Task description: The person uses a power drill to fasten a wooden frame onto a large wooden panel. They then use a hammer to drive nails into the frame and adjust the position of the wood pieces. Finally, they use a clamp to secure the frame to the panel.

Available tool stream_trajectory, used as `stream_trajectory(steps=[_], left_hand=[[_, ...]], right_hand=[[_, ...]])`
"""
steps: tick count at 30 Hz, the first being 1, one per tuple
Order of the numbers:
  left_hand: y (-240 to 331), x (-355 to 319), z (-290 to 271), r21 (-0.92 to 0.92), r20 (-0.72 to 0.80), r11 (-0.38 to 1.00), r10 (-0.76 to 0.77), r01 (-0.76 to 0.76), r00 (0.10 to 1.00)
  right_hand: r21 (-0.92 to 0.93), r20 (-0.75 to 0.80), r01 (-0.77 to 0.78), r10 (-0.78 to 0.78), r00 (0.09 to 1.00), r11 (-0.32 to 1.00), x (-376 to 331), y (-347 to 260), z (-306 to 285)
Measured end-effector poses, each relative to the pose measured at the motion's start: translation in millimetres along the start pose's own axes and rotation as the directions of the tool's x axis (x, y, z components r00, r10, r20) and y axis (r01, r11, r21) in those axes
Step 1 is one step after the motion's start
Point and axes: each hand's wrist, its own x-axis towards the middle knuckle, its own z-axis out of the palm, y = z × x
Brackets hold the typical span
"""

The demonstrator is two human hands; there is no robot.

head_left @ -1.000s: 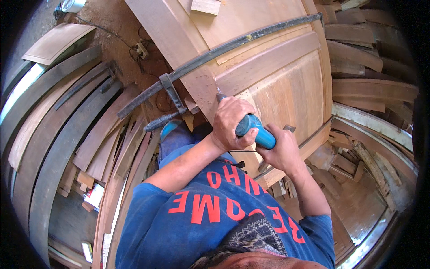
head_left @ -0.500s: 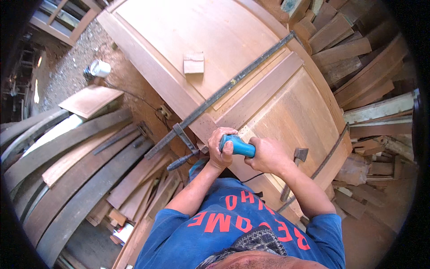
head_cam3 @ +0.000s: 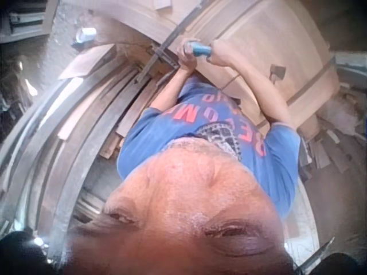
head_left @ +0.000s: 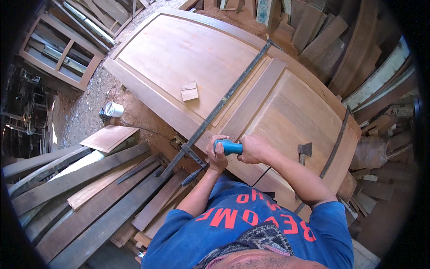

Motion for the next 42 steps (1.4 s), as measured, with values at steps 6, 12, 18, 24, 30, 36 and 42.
stream_trajectory(steps=[6, 12, 18, 24, 30, 36, 42], left_hand=[[-7, -1, 0, 0.009, 0.029, 1.000, 0.029, -0.029, 0.999], [-19, -4, 2, 0.018, 0.052, 1.000, -0.005, 0.004, 0.999], [-6, 2, 2, -0.028, 0.086, 0.996, -0.085, 0.088, 0.993], [17, 12, 5, -0.072, 0.075, 0.996, -0.048, 0.054, 0.996], [79, 56, 21, -0.078, 0.127, 0.996, -0.025, 0.035, 0.992], [91, 203, 114, -0.066, 0.309, 0.996, 0.079, -0.061, 0.948], [127, 336, 308, -0.205, 0.368, 0.978, 0.057, 0.022, 0.928]], right_hand=[[0.007, 0.024, 0.008, -0.008, 1.000, 1.000, 6, 7, 5], [-0.031, -0.010, 0.049, -0.049, 0.999, 0.998, 17, 15, 21], [0.015, 0.016, 0.096, -0.096, 0.995, 0.995, 17, 27, 20], [0.115, -0.003, 0.111, -0.111, 0.994, 0.987, -1, 25, 8], [0.303, -0.135, 0.155, -0.119, 0.984, 0.940, -51, 21, -58], [0.242, -0.519, 0.265, -0.106, 0.848, 0.933, -48, 82, -159], [0.405, -0.704, 0.070, 0.262, 0.661, 0.912, -23, 186, -260]])
